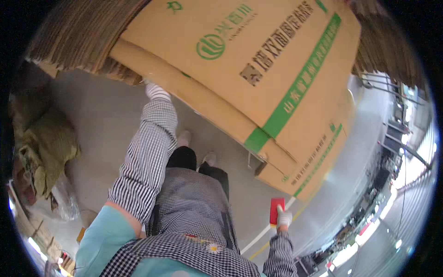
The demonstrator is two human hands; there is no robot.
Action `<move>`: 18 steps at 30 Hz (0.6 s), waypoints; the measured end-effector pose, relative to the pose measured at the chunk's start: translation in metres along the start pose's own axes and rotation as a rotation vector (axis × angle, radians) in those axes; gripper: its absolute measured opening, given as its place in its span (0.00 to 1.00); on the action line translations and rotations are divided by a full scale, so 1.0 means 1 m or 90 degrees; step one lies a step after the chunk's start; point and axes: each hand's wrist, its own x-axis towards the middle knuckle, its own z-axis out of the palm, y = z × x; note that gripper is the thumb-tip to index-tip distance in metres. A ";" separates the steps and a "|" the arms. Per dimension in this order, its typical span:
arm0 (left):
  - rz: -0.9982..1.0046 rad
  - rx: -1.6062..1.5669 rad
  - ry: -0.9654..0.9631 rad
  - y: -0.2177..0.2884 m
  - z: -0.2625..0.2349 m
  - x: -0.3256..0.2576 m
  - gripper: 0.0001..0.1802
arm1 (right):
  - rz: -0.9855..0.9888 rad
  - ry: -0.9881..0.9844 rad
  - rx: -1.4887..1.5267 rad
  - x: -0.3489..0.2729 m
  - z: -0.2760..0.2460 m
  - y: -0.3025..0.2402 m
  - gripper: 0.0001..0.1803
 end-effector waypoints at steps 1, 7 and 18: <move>-0.102 -0.139 -0.001 0.008 -0.002 -0.007 0.28 | 0.033 0.007 0.105 0.006 0.014 0.057 0.33; -0.304 -0.580 0.335 0.112 -0.093 -0.089 0.20 | 0.091 -0.020 0.294 -0.018 0.068 0.085 0.29; -0.138 -1.081 0.032 0.219 -0.106 -0.212 0.27 | 0.153 -0.133 0.514 -0.038 0.071 0.109 0.24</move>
